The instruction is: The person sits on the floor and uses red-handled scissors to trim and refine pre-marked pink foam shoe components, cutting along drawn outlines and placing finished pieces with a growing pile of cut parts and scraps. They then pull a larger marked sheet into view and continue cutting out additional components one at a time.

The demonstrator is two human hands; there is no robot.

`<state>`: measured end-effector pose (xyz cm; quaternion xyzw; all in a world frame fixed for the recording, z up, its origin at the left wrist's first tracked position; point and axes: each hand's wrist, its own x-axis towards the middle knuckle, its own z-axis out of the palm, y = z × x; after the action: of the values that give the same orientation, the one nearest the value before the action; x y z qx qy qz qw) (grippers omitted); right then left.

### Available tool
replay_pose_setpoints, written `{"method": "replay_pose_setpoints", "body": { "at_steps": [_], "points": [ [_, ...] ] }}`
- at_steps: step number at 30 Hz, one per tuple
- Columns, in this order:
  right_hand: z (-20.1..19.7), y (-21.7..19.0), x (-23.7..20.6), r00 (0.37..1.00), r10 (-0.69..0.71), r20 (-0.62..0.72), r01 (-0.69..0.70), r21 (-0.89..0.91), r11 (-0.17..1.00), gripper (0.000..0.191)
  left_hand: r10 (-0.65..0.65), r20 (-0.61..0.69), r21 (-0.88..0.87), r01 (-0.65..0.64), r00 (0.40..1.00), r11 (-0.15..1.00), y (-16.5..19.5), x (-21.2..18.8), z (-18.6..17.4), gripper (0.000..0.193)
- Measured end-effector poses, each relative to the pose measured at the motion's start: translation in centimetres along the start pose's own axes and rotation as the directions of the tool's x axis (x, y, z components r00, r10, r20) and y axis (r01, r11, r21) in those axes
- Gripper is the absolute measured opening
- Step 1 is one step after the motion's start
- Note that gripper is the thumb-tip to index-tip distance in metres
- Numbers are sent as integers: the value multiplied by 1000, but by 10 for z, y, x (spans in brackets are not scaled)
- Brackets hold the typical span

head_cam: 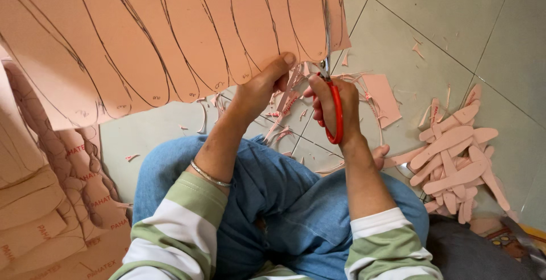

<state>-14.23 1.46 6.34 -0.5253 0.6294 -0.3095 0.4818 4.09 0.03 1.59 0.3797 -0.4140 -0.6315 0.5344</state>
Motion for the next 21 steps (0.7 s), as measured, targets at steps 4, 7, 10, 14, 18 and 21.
{"method": "replay_pose_setpoints", "body": {
  "at_steps": [4, 7, 10, 14, 18, 21],
  "points": [
    [-7, -3, 1, 995, -101, 20, 99, 72, 992, 41, -110, 133, 35, 107, 985, 994, 2, -2, -2, 41],
    [-7, -2, 2, 994, -108, -17, 109, 49, 993, 41, -76, 128, 76, 67, 989, 995, 5, -2, 0, 43],
    [-4, 0, 0, 994, -104, -46, 106, 39, 994, 42, -39, 106, 101, 28, 994, 994, 8, -4, 1, 44],
    [-5, -1, 0, 998, -45, -53, 46, 1, 999, 46, -45, 77, 112, 37, 996, 993, 10, -6, -1, 45],
    [-9, -2, 2, 999, 14, -33, -11, 85, 996, 38, -120, 148, 59, 112, 982, 992, 8, -4, -3, 44],
    [-15, -2, 4, 999, -33, -6, 33, 132, 991, 41, -110, 160, 73, 100, 981, 992, 6, -4, -2, 38]
  ]
}}
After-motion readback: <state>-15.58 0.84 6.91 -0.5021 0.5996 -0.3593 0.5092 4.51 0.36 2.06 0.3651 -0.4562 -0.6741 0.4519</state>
